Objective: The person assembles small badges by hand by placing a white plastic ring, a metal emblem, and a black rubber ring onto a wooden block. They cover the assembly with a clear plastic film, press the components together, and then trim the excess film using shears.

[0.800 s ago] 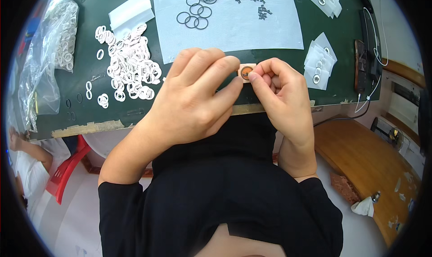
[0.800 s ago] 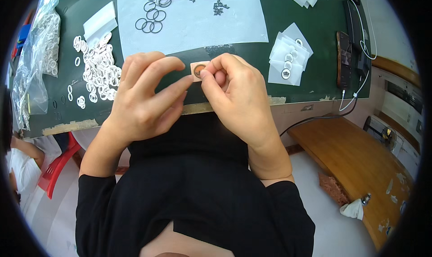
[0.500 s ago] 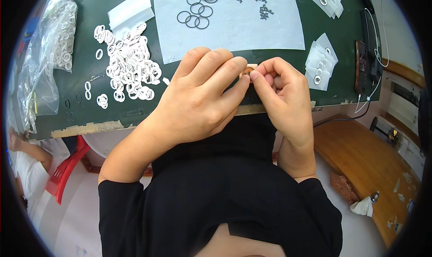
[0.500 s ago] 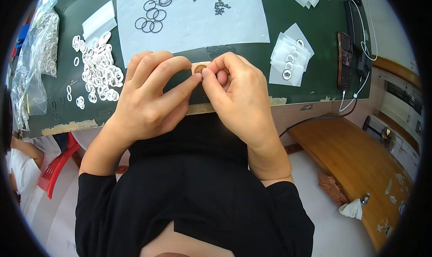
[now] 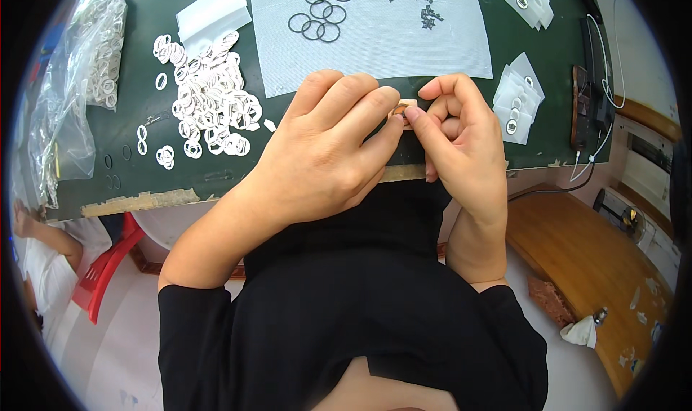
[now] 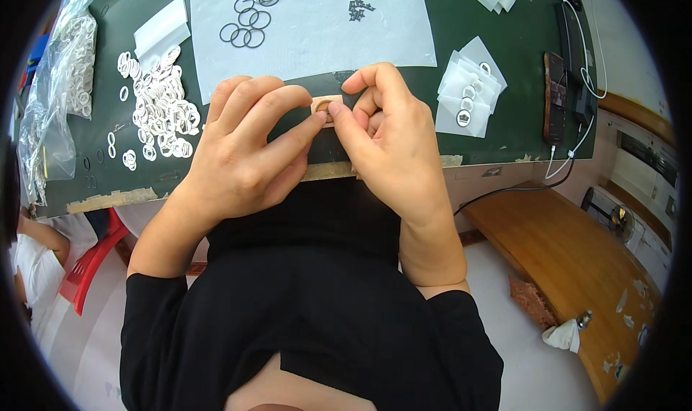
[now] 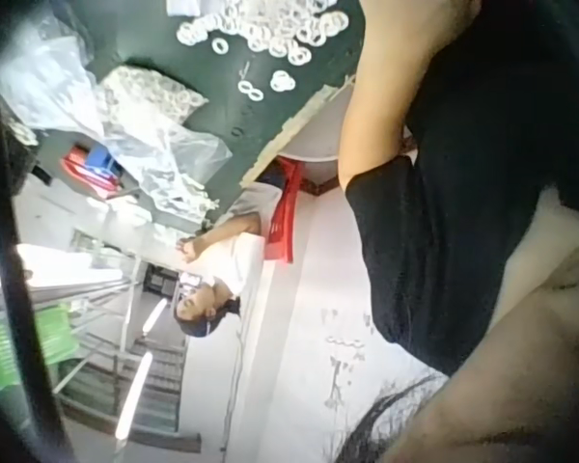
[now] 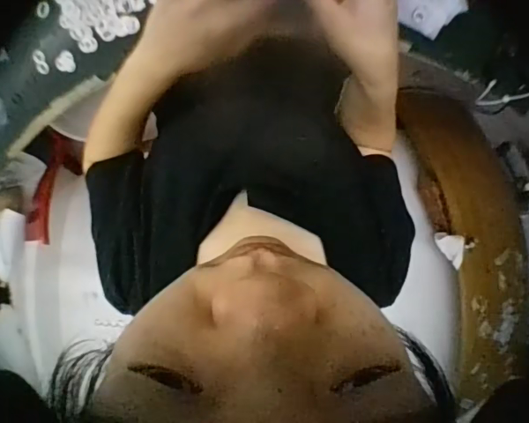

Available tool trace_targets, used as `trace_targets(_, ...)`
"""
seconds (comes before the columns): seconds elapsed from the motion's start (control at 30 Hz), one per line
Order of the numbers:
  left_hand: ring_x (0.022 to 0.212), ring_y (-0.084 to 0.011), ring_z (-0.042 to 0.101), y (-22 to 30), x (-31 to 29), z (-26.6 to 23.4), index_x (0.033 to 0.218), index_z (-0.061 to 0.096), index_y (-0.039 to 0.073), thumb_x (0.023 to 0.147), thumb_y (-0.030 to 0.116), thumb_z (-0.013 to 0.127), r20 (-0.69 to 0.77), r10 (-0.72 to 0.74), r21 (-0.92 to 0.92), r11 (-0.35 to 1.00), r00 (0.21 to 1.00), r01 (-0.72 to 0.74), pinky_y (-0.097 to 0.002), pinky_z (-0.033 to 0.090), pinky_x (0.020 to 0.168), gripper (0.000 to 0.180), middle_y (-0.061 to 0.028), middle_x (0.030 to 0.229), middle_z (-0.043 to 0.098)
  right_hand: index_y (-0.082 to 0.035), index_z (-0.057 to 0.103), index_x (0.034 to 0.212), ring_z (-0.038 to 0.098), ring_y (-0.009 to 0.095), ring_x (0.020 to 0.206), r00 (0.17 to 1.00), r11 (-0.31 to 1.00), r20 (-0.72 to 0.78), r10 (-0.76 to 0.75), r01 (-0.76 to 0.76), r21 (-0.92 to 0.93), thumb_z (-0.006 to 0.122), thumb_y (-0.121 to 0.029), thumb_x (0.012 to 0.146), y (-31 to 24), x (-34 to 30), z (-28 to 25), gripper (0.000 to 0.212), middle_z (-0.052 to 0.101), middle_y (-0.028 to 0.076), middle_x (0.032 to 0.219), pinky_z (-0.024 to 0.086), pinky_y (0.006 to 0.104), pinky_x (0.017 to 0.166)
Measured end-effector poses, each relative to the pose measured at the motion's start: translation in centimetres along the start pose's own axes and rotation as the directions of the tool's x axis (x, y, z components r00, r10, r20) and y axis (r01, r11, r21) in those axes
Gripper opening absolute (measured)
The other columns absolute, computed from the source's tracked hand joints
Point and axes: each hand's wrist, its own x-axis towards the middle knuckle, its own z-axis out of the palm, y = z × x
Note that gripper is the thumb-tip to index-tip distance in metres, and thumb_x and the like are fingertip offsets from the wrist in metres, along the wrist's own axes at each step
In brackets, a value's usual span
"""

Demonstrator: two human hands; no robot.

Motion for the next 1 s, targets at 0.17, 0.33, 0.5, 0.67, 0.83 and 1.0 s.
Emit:
trace_targets(0.17,0.101,-0.0279,0.059,0.0,-0.1,0.1,0.106,0.074,0.003,0.067,0.005,0.075,-0.018,-0.004,-0.015,1.000,1.000,0.004,-0.0440,0.046,0.086,0.039,-0.0089,0.111,0.062,0.002,0.056,0.109,0.053,0.003,0.050,0.999,0.997,0.019,0.042,-0.044,0.071,0.071,-0.007,0.094,-0.3,0.1,-0.1,0.022,0.057,0.001,0.067,0.037,0.0220,0.045)
trace_targets(0.33,0.101,-0.0279,0.059,0.2,-0.4,0.2,0.107,0.074,0.003,0.067,0.006,0.076,-0.016,0.002,-0.013,1.000,1.000,-0.002,-0.0444,0.046,0.087,0.040,-0.0094,0.112,0.063,0.002,0.057,0.109,0.054,0.004,0.050,1.000,1.000,0.026,-0.003,0.003,-0.003,0.072,-0.008,0.094,-0.2,0.1,0.0,0.024,0.057,0.001,0.066,0.038,0.0228,0.044)
trace_targets(0.5,0.100,-0.0281,0.060,0.3,-0.5,-0.1,0.107,0.074,0.004,0.067,0.005,0.076,-0.027,0.002,0.000,1.000,1.000,-0.002,-0.0449,0.046,0.087,0.040,-0.0091,0.112,0.063,0.003,0.057,0.109,0.054,0.004,0.050,1.000,1.000,0.009,0.005,-0.005,0.013,0.071,-0.008,0.095,-0.5,0.1,0.2,0.022,0.057,0.001,0.066,0.038,0.0224,0.044)
trace_targets(0.67,0.090,-0.0261,0.059,-1.4,-1.6,-2.4,0.099,0.074,0.004,0.069,-0.005,0.078,-0.134,-0.233,-0.008,0.972,0.963,0.234,-0.0356,0.048,0.077,0.031,-0.0083,0.100,0.064,0.002,0.059,0.106,0.052,0.002,0.050,0.996,0.988,-0.091,0.014,0.000,0.153,0.068,-0.006,0.097,-0.5,-0.9,-0.1,0.015,0.058,-0.001,0.068,0.037,0.0204,0.045)
trace_targets(0.83,0.093,-0.0251,0.054,-0.7,-2.0,-3.0,0.096,0.068,0.003,0.075,-0.001,0.078,-0.048,-0.419,-0.025,0.908,0.907,0.418,-0.0349,0.045,0.078,0.024,-0.0079,0.103,0.060,0.001,0.062,0.093,0.048,0.000,0.055,0.995,0.999,-0.094,-0.035,0.033,-0.029,0.070,-0.006,0.096,0.0,-1.4,-0.1,0.011,0.057,-0.003,0.068,0.033,0.0172,0.048)
trace_targets(1.0,0.096,-0.0304,0.052,-0.3,-1.1,-2.0,0.094,0.062,0.003,0.077,0.002,0.076,-0.036,-0.423,0.029,0.905,0.905,0.424,-0.0397,0.043,0.085,0.022,-0.0114,0.108,0.057,0.000,0.063,0.090,0.049,-0.001,0.058,0.991,0.999,-0.122,-0.045,0.047,0.018,0.071,-0.007,0.096,-0.1,-1.4,-0.1,0.012,0.058,-0.003,0.069,0.034,0.0171,0.050)
